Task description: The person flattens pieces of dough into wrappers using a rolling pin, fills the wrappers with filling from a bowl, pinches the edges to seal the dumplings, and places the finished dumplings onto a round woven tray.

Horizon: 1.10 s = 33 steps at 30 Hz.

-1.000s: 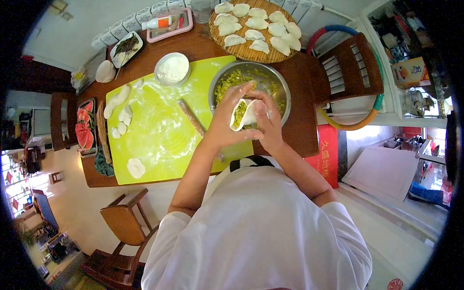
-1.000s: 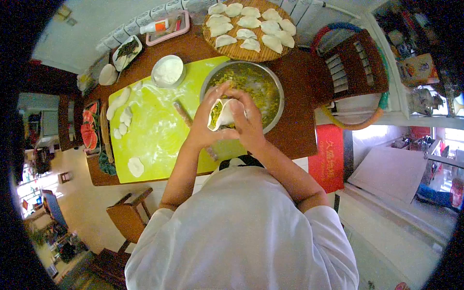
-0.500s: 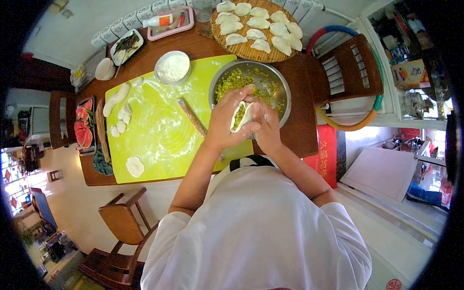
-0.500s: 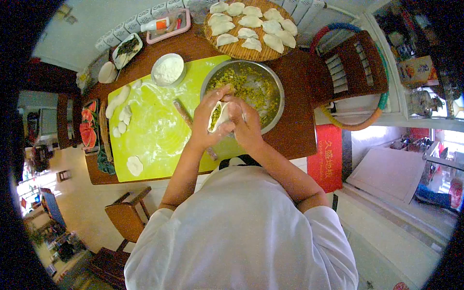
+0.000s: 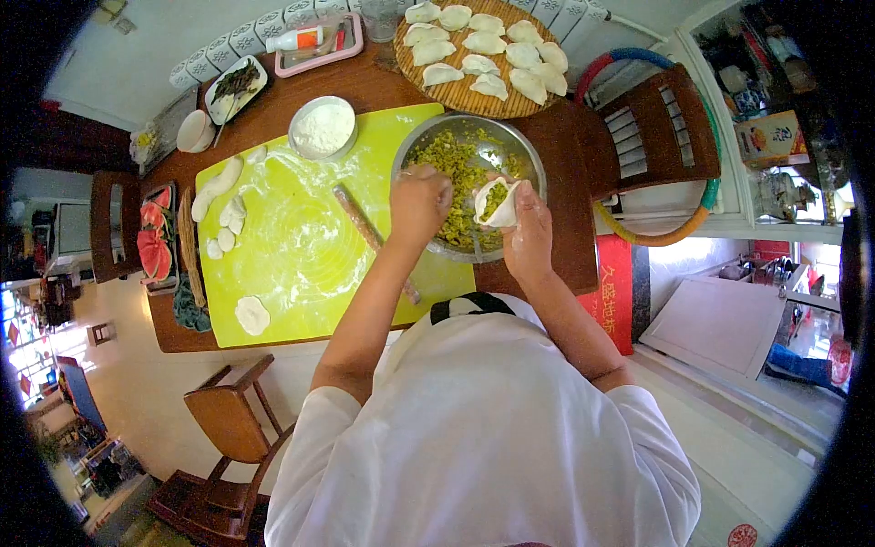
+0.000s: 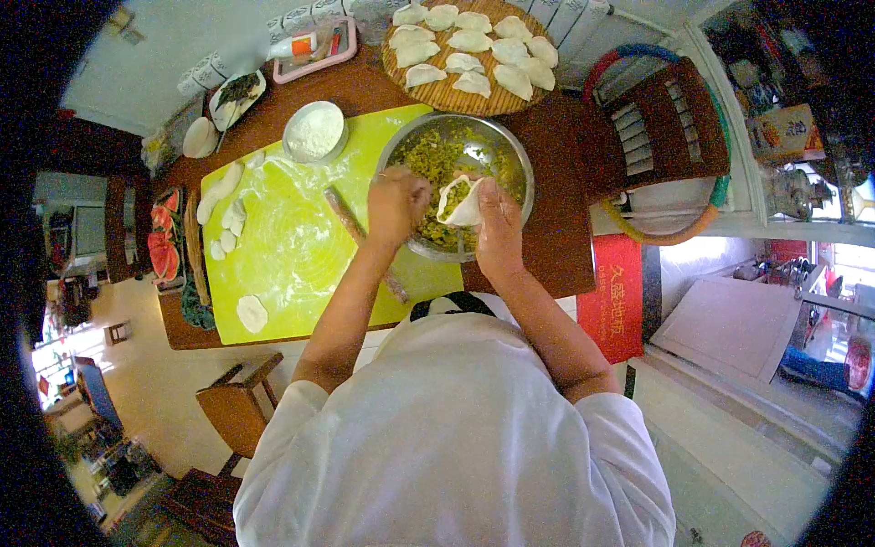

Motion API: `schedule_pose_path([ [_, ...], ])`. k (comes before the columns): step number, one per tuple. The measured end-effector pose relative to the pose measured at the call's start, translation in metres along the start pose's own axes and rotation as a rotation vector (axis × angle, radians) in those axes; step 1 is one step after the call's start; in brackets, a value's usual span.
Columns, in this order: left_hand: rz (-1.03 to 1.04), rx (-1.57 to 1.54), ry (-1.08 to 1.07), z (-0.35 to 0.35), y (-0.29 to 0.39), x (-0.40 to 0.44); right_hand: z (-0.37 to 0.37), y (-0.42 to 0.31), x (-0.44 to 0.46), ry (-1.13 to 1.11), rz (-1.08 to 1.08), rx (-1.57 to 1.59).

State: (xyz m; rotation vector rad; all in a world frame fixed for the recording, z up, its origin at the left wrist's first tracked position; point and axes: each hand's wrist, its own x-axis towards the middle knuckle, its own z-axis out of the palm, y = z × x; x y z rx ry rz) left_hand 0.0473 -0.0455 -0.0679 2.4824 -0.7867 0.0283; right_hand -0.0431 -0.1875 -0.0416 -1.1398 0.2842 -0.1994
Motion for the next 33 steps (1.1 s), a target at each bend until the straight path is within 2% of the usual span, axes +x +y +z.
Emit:
schedule_pose_path([
  [2,0.073,0.062,-0.005,0.021,-0.010,-0.004,-0.004,0.005,0.001,0.110,0.052,0.069],
  [5,0.040,0.006,0.008,0.013,-0.003,-0.011,-0.011,0.006,0.004,0.104,0.063,0.080],
  [7,0.092,-0.850,-0.170,-0.018,0.005,-0.010,-0.006,0.004,0.003,0.119,0.034,0.028],
  [10,0.157,-0.736,-0.116,-0.038,0.033,-0.007,0.007,0.001,0.004,0.083,-0.015,-0.075],
  [12,0.167,-0.743,-0.043,-0.031,0.036,-0.005,0.017,-0.005,0.002,0.038,-0.037,-0.130],
  [14,0.201,-0.805,-0.009,-0.028,0.035,-0.003,0.024,-0.014,0.000,0.015,-0.184,-0.422],
  [17,0.254,-0.890,0.026,-0.032,0.035,-0.004,0.026,-0.013,0.003,-0.018,-0.268,-0.479],
  [20,0.307,-0.883,0.067,-0.035,0.036,-0.003,0.026,-0.016,0.000,-0.044,-0.250,-0.646],
  [23,0.336,-1.003,0.133,-0.023,0.032,-0.005,0.027,-0.012,0.002,-0.055,-0.264,-0.633],
  [27,0.240,-0.954,0.080,-0.032,0.035,-0.009,0.033,-0.015,0.002,-0.043,-0.336,-0.648],
  [33,0.229,-0.934,0.175,-0.029,0.038,-0.012,0.031,-0.014,0.002,-0.063,-0.289,-0.623],
])
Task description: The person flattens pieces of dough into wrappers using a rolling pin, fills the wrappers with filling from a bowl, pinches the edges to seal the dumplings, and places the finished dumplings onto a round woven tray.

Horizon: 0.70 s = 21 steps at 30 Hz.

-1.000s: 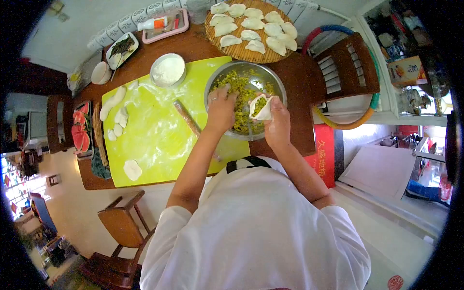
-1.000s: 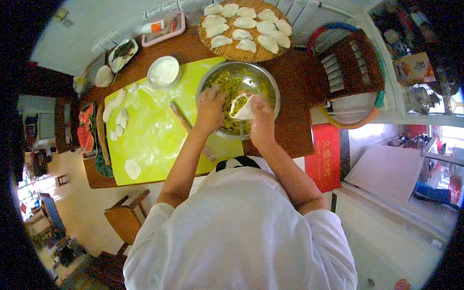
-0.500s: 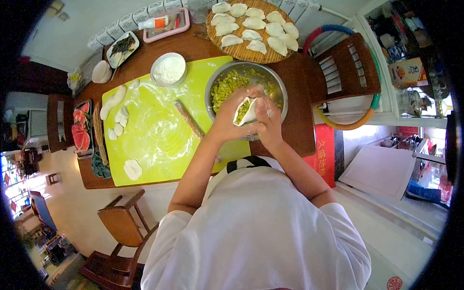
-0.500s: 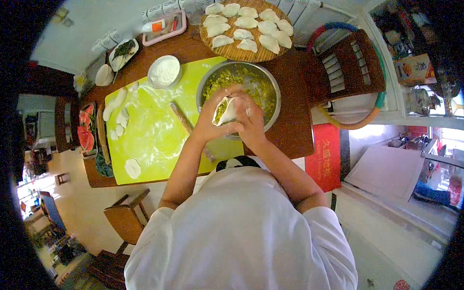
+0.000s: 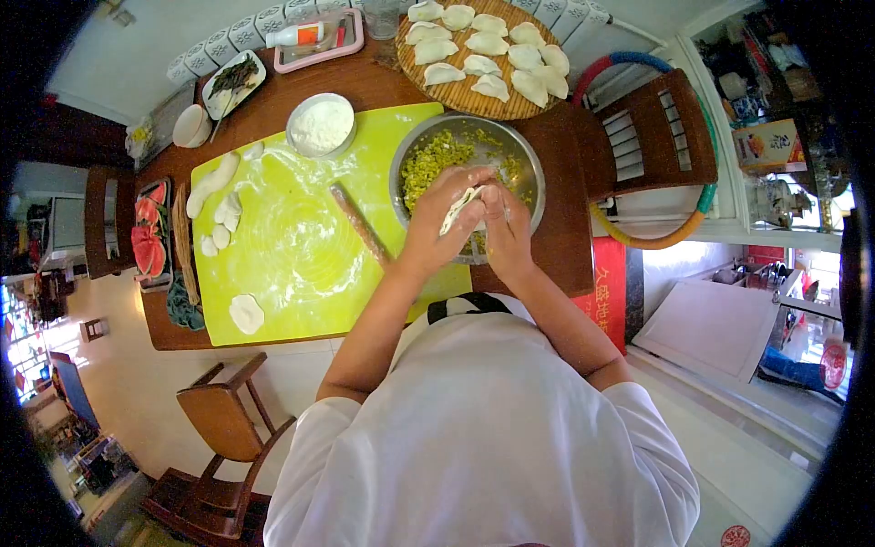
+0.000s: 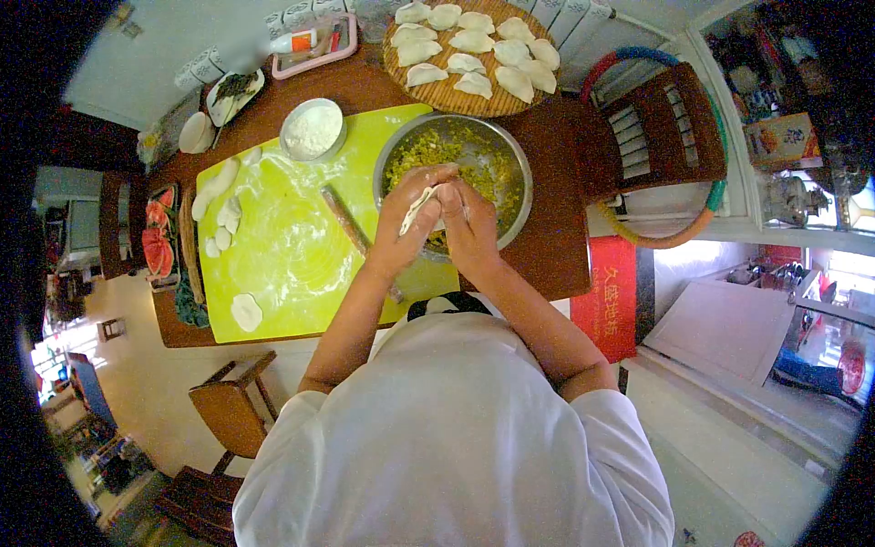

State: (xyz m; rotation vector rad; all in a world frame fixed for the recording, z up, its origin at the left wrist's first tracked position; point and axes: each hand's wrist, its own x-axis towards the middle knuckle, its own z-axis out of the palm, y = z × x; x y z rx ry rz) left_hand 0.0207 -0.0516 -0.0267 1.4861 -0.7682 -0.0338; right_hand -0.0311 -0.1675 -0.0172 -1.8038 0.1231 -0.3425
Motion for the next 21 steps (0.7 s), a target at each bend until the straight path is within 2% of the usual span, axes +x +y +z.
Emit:
schedule_pose_path([
  [3,-0.029,0.024,0.072,0.006,0.006,-0.002,0.001,0.002,0.000,0.011,-0.006,-0.021],
  [5,-0.013,0.082,0.151,0.009,0.011,-0.001,0.005,0.010,0.000,0.085,-0.101,-0.049],
  [8,0.006,0.172,0.182,0.012,0.011,-0.002,0.004,0.001,-0.001,0.067,-0.084,-0.088],
  [17,0.029,0.235,0.195,0.017,0.012,-0.003,0.005,-0.009,-0.002,0.115,-0.173,-0.141],
  [21,-0.006,0.208,0.196,0.017,0.016,-0.002,0.005,-0.010,-0.002,0.114,-0.122,-0.105],
])
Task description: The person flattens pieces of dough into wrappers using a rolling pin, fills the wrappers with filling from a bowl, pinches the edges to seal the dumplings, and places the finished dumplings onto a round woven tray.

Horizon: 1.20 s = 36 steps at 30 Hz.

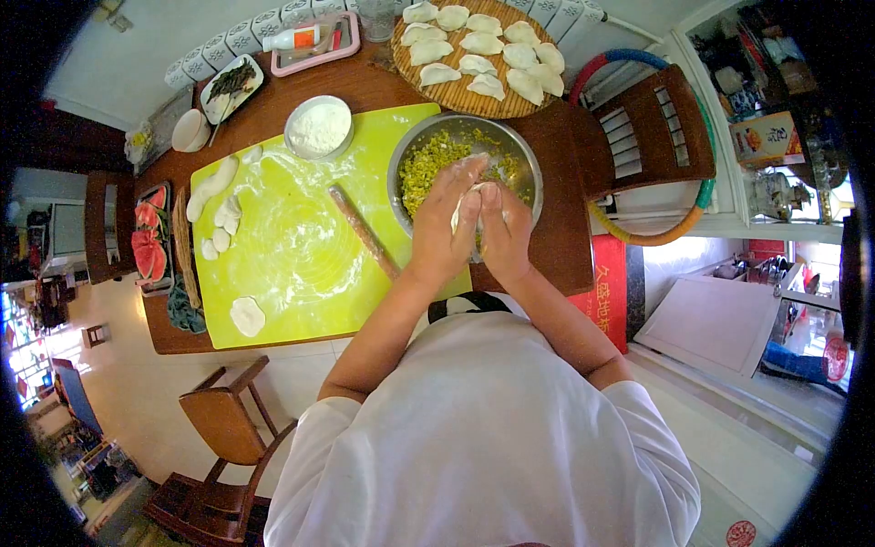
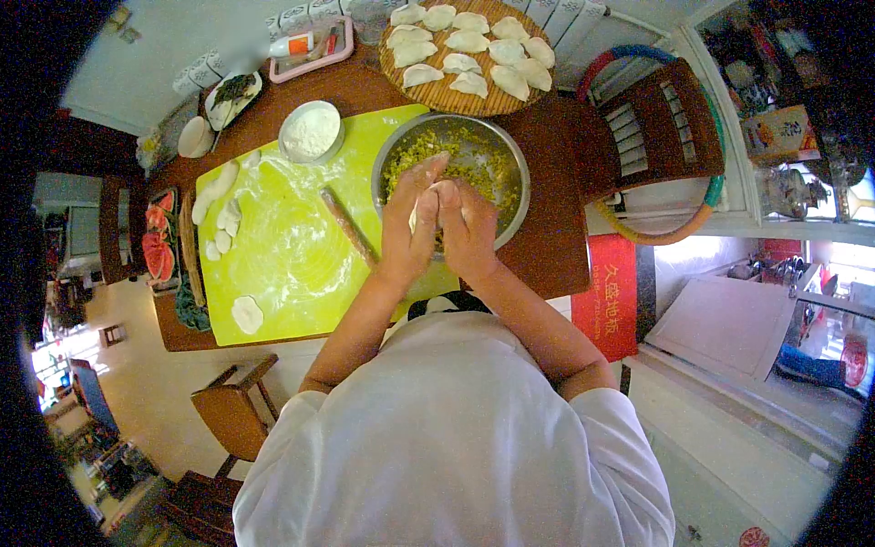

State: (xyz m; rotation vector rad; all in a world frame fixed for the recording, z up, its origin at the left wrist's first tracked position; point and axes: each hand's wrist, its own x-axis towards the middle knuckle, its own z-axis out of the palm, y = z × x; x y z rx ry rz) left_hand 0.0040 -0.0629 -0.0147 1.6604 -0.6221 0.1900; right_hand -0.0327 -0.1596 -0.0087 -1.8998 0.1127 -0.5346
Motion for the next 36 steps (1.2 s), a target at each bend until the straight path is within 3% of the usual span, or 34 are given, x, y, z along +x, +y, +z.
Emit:
schedule_pose_path([
  [9,-0.019,-0.117,-0.024,-0.002,-0.008,-0.001,-0.001,0.007,-0.004,-0.023,0.139,0.118],
  [17,-0.002,0.019,-0.073,-0.003,0.002,0.003,0.000,0.028,-0.009,-0.004,0.146,0.185],
  [30,-0.035,0.060,-0.090,-0.001,-0.007,-0.002,-0.004,0.012,-0.001,-0.032,0.129,0.005],
  [32,-0.197,-0.002,-0.036,0.001,0.000,-0.002,-0.002,0.015,0.002,-0.060,0.354,0.202],
  [33,-0.197,-0.003,-0.036,0.002,-0.004,-0.005,-0.002,0.019,0.003,-0.060,0.354,0.201],
  [35,-0.432,-0.515,-0.041,0.004,-0.016,-0.012,-0.005,0.027,0.006,-0.092,0.391,0.432],
  [36,-0.432,-0.515,-0.040,0.000,-0.013,-0.010,-0.005,0.024,0.006,-0.092,0.390,0.432],
])
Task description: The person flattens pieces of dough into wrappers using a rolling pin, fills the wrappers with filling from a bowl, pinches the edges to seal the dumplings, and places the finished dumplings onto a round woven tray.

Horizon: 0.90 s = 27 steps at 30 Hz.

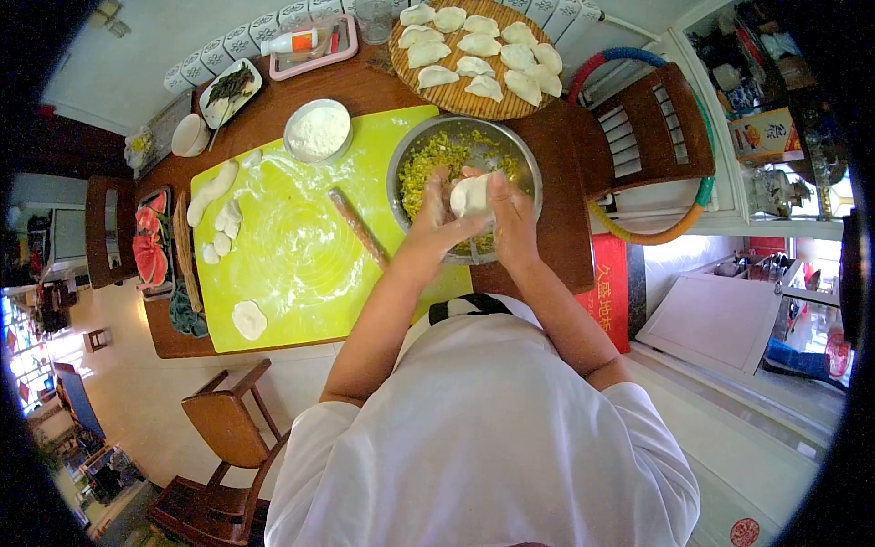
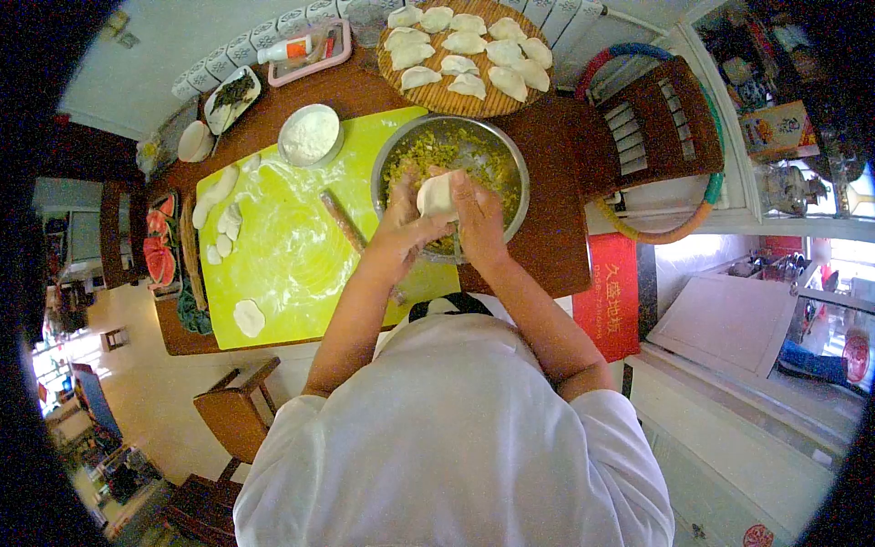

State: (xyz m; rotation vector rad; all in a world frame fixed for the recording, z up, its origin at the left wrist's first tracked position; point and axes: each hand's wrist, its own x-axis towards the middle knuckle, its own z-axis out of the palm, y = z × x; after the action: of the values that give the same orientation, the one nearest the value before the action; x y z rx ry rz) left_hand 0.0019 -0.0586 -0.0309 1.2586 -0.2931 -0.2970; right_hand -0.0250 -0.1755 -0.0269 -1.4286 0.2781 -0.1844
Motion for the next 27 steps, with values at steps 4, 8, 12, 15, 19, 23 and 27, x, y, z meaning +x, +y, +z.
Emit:
schedule_pose_path([
  [4,-0.499,-0.492,-0.113,-0.004,0.007,-0.006,0.000,-0.008,0.000,-0.021,-0.243,-0.321],
  [8,-0.380,-0.537,-0.078,-0.002,0.017,-0.004,0.004,-0.031,0.006,-0.001,-0.763,-0.737],
  [12,-0.199,-0.447,-0.143,-0.007,0.015,0.003,-0.006,-0.031,0.005,0.012,-0.806,-0.635],
  [15,-0.193,-0.351,-0.087,-0.007,0.016,0.003,-0.011,-0.036,0.008,-0.067,-0.953,-0.750],
  [19,-0.190,-0.291,-0.115,-0.009,0.014,0.004,-0.012,-0.032,0.014,-0.098,-1.015,-0.716],
  [23,-0.237,-0.327,-0.122,-0.011,0.014,0.006,-0.010,-0.032,0.015,-0.097,-0.970,-0.731],
  [27,-0.192,-0.221,-0.133,-0.013,0.014,0.009,-0.011,-0.034,0.019,-0.159,-0.977,-0.740],
])
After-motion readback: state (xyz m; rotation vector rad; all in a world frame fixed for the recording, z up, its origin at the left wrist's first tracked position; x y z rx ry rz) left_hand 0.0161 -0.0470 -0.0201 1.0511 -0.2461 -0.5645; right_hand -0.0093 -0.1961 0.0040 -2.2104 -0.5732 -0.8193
